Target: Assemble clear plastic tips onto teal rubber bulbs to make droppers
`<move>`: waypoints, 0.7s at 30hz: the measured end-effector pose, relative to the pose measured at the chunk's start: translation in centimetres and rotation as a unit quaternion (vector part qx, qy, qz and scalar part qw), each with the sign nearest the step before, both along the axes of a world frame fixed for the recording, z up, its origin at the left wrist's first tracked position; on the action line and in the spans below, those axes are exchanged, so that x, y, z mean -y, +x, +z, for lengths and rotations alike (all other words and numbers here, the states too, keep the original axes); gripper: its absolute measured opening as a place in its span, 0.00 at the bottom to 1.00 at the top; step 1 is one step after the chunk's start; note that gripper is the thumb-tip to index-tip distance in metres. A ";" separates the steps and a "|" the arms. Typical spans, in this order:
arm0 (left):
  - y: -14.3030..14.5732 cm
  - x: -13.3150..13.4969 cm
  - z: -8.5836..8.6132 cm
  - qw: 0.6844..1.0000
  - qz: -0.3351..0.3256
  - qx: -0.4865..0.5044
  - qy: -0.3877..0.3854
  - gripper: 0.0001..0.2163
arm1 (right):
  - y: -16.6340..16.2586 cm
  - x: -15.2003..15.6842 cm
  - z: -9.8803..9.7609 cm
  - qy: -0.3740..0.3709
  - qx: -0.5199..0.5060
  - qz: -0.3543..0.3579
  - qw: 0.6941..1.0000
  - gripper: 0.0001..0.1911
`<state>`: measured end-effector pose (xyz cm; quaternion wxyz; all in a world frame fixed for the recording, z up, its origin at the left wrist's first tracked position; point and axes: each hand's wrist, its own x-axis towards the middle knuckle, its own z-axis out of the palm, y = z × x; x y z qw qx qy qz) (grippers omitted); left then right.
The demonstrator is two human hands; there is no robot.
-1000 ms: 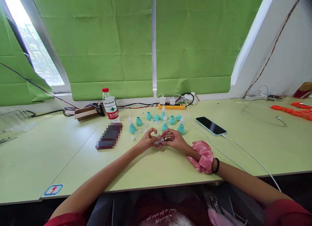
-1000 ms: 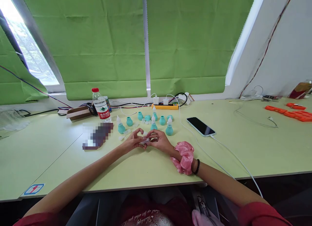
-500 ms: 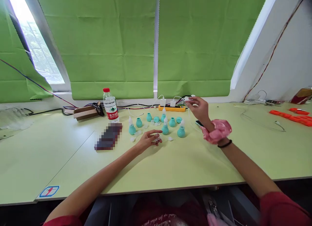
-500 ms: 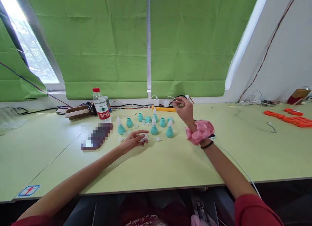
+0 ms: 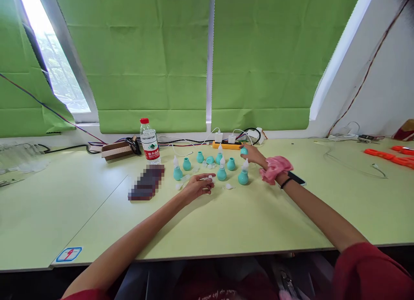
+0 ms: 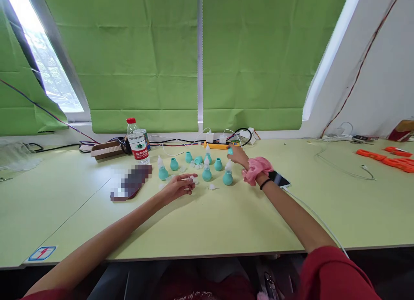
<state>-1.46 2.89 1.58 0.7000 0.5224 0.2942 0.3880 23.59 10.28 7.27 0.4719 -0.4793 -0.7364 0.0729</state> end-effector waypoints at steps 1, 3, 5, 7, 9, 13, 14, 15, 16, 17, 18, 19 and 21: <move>-0.1 0.0 0.1 1.000 -0.008 -0.008 0.006 0.17 | 0.3 0.3 0.5 0.002 -0.006 -0.006 1.000 0.10; -0.2 0.0 0.3 0.999 -0.016 -0.025 0.021 0.17 | 0.4 2.0 1.3 0.028 -0.034 -0.009 0.999 0.12; -0.3 -0.1 0.5 0.998 -0.007 -0.042 0.046 0.17 | -0.4 4.9 1.1 0.083 -0.058 0.027 0.995 0.15; -0.3 -0.1 0.5 0.995 0.012 -0.059 0.076 0.17 | -2.2 8.0 -0.1 0.090 -0.007 0.098 0.991 0.15; -0.2 -0.1 0.3 0.991 0.023 -0.077 0.105 0.17 | -4.5 10.3 -2.0 0.035 0.057 0.190 0.979 0.14; 0.1 0.3 0.0 0.982 0.030 -0.108 0.153 0.16 | -7.6 11.0 -5.0 -0.034 0.110 0.291 0.950 0.14; 0.1 0.5 0.1 0.980 0.029 -0.113 0.162 0.15 | -7.8 10.7 -5.4 -0.040 0.109 0.295 0.949 0.14; 0.2 0.7 0.2 0.978 0.026 -0.117 0.169 0.16 | -7.8 10.4 -5.7 -0.044 0.101 0.289 0.951 0.13; 0.2 0.8 0.3 0.977 0.023 -0.121 0.177 0.17 | -7.7 10.1 -5.8 -0.046 0.087 0.274 0.957 0.12; 0.2 1.0 0.4 0.975 0.020 -0.125 0.185 0.19 | -7.6 9.9 -5.9 -0.049 0.072 0.257 0.963 0.12; 0.3 1.1 0.6 0.972 0.017 -0.130 0.197 0.20 | -7.4 9.8 -5.9 -0.050 0.057 0.242 0.967 0.11; 0.3 1.1 0.7 0.968 0.018 -0.135 0.213 0.21 | -7.3 9.8 -6.0 -0.050 0.046 0.230 0.971 0.11; 0.5 1.2 0.9 0.958 0.032 -0.145 0.246 0.19 | -7.2 9.9 -6.2 -0.047 0.034 0.221 0.973 0.10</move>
